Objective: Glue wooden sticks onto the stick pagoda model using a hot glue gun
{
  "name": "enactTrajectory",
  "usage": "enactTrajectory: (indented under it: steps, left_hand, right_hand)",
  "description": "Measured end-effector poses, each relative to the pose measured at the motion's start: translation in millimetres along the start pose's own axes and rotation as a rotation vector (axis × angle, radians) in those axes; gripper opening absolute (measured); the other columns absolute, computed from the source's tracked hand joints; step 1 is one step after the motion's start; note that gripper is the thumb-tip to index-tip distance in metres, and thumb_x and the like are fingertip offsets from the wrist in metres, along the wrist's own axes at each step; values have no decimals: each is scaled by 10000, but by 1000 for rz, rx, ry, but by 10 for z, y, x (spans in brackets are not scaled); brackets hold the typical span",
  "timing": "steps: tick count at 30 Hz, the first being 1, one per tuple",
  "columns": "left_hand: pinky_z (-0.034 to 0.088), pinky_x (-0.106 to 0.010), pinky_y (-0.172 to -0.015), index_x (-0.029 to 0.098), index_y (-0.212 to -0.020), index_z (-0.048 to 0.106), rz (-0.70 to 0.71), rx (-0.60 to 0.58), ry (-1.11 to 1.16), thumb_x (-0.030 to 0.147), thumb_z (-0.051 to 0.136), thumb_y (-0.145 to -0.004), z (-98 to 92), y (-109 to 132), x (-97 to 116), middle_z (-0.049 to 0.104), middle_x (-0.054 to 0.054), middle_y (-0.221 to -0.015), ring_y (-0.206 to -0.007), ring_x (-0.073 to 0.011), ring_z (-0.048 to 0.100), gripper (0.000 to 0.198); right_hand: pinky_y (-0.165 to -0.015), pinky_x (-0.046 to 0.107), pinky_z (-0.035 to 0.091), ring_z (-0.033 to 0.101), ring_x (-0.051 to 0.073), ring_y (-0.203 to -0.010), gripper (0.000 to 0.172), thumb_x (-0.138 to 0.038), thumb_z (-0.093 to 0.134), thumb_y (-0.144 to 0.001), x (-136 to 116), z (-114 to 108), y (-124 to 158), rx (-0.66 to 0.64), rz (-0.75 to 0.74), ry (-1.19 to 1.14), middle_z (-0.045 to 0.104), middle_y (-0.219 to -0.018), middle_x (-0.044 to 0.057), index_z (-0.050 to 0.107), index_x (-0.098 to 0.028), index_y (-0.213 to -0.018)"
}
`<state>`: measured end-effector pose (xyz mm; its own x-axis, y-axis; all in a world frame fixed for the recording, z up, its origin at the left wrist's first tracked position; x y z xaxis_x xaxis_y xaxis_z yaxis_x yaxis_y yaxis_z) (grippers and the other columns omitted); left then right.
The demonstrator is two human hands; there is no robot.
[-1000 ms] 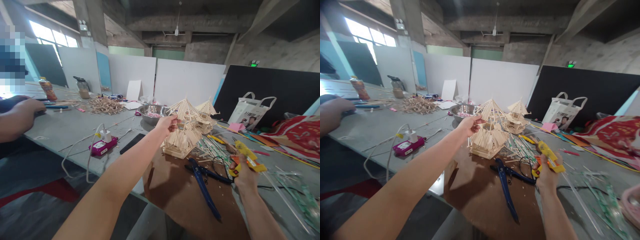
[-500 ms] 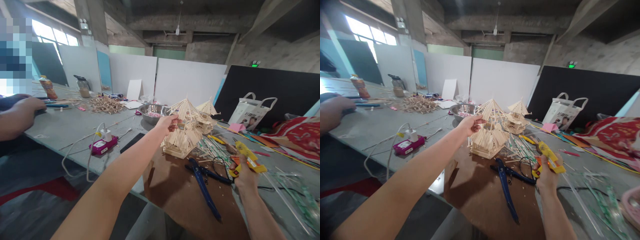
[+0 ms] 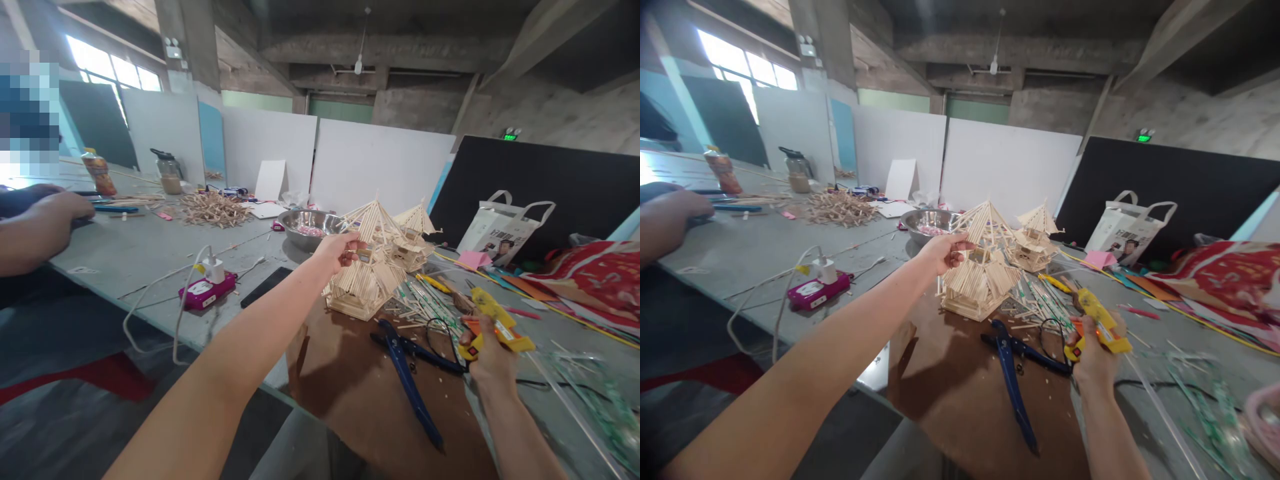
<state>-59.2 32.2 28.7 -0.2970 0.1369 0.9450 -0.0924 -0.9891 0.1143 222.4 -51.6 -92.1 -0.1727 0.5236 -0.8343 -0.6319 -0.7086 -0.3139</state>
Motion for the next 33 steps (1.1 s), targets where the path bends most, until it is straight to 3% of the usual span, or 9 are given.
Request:
enactTrajectory:
  steps: [16,33]
  left_hand:
    - [227,-177,-320,131,-787,591,15,-8,23,238,592,-698,3,12,-27,632,-33,-553,-306,-55,441,139]
    - [253,-174,-314,123,-682,554,71,-3,6,258,601,-686,-43,112,-24,633,-29,-614,-312,-44,450,144]
  right_hand:
    - [-276,161,327,436,39,-320,329,-428,675,-571,23,15,54,-29,27,21,599,-606,-32,543,-157,-701]
    - [-288,161,349,439,38,-311,318,-407,680,-576,24,15,46,-12,24,3,601,-595,-44,528,-161,-709]
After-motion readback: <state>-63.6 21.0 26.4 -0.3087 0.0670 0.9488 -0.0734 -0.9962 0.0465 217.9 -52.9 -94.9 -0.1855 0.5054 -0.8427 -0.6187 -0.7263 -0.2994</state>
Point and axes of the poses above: each hand's wrist, its own y-axis away from the middle knuckle, its own z-axis out of the palm, x = y × z, the point moved 2 cm from there along -y, towards the middle knuckle
